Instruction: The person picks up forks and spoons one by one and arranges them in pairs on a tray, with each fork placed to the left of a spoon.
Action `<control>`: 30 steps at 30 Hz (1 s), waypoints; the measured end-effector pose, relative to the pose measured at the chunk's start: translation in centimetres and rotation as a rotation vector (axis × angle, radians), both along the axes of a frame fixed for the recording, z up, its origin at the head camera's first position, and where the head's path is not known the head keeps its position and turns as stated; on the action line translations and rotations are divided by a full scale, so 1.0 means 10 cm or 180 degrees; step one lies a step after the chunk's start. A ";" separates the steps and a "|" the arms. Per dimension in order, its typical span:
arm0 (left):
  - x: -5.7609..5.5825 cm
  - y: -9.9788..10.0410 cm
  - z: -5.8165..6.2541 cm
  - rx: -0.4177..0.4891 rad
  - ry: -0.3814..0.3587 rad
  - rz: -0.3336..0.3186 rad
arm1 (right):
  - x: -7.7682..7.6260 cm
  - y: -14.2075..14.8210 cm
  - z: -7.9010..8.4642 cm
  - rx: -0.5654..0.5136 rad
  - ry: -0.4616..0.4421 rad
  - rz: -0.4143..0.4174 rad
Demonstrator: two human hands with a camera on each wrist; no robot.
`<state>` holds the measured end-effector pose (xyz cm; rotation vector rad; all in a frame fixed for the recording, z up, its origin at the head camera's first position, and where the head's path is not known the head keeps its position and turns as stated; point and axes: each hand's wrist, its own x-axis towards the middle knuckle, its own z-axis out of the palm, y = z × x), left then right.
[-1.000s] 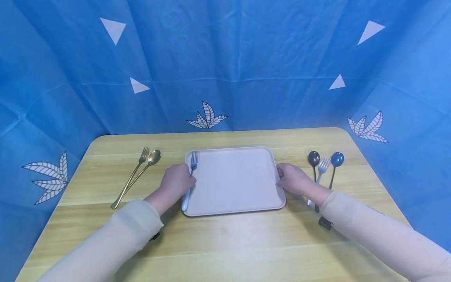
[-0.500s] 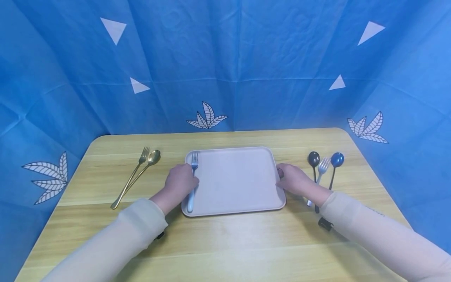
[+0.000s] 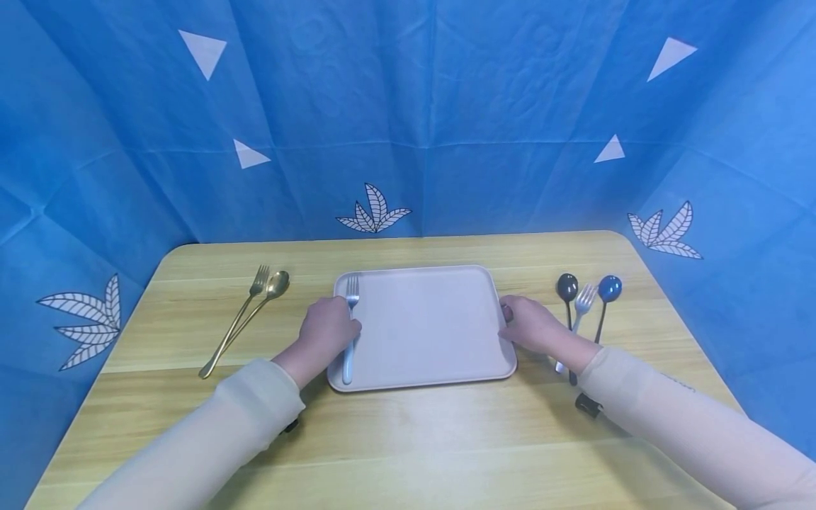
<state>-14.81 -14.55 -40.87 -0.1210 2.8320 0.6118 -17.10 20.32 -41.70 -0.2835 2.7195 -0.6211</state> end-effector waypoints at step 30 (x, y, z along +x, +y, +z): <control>-0.02 0.05 -0.01 -0.0036 0.0044 -0.0030 | 0.01 -0.01 0.02 -0.0040 -0.0041 -0.0036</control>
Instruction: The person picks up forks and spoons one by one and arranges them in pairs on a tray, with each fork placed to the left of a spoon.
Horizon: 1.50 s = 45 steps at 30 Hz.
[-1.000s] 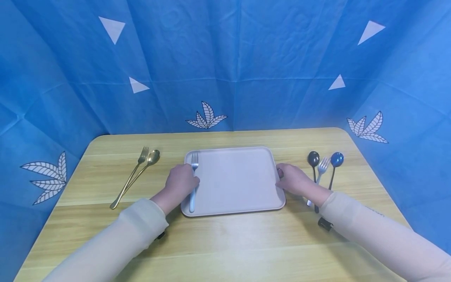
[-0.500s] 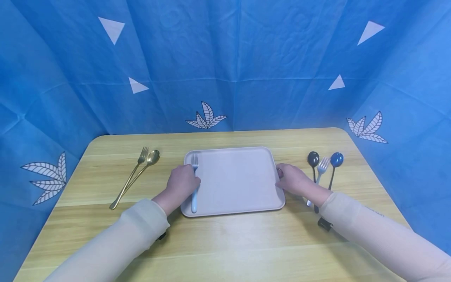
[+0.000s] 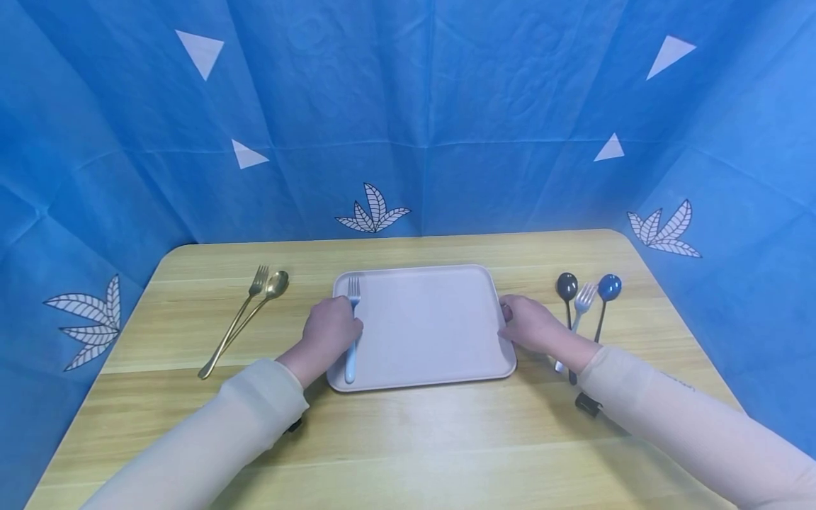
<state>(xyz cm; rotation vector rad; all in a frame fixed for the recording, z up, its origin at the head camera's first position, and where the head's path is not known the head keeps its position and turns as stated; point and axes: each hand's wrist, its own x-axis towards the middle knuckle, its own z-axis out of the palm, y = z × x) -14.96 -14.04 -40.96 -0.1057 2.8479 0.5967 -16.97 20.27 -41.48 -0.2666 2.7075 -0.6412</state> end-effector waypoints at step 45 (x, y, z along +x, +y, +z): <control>0.06 -0.06 -0.03 0.0051 0.0212 -0.0111 | 0.00 0.00 -0.02 0.0040 0.0058 0.0024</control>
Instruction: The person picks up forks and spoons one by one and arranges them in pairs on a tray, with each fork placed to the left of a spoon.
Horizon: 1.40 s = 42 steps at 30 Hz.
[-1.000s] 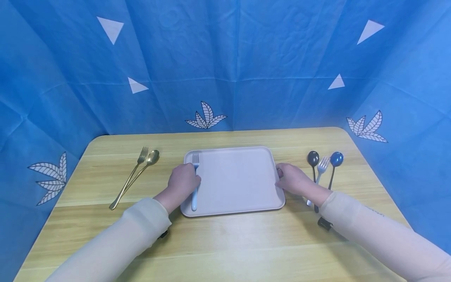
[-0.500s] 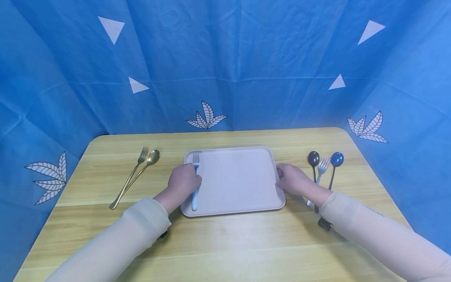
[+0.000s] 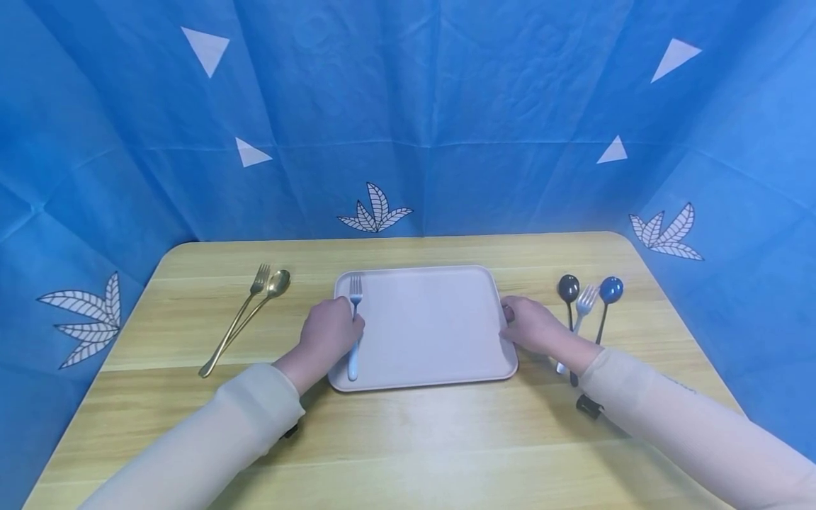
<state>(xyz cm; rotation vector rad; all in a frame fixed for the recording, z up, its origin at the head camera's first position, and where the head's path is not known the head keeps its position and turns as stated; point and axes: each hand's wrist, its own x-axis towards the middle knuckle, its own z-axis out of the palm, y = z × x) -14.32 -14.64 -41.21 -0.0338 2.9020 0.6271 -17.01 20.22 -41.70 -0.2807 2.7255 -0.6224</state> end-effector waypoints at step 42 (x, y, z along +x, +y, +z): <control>0.05 -0.39 0.11 -0.0243 0.0659 -0.0054 | 0.01 -0.01 0.05 -0.0036 -0.0061 -0.0003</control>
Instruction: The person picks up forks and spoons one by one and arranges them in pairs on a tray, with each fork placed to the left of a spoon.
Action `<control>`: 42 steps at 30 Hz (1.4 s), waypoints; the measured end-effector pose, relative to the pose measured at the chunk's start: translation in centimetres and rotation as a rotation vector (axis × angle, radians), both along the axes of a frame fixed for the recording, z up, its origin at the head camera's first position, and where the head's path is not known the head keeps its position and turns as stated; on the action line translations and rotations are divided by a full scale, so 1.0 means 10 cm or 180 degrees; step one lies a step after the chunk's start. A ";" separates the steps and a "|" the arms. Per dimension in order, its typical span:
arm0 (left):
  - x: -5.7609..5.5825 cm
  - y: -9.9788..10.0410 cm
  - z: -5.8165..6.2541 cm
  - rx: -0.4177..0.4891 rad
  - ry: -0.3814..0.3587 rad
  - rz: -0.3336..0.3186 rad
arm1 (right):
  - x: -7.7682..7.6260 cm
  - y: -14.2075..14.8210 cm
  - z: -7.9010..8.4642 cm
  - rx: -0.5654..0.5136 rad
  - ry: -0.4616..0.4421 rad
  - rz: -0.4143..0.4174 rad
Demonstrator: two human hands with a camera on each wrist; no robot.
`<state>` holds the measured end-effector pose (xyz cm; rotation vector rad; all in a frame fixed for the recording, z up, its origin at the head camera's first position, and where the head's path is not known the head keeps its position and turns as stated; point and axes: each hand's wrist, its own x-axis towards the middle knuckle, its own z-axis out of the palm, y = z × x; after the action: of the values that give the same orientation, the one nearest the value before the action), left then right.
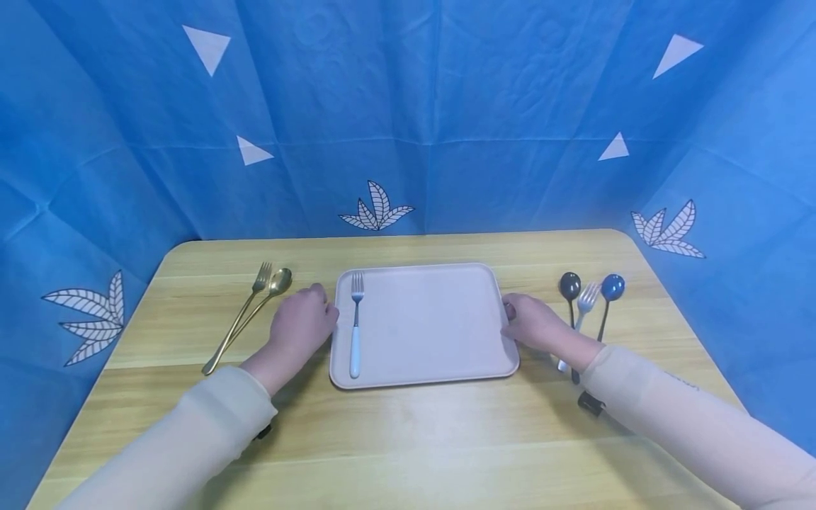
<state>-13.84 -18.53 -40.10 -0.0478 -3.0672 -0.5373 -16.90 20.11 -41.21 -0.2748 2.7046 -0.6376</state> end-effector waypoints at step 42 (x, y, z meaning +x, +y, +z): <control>0.01 -0.59 -0.02 -0.0303 0.0053 0.0387 | -0.01 0.01 -0.03 0.0031 -0.0007 -0.0020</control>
<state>-13.74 -24.39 -40.33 0.1306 -3.0518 -0.3823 -17.02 20.18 -41.54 -0.2631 2.7068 -0.6261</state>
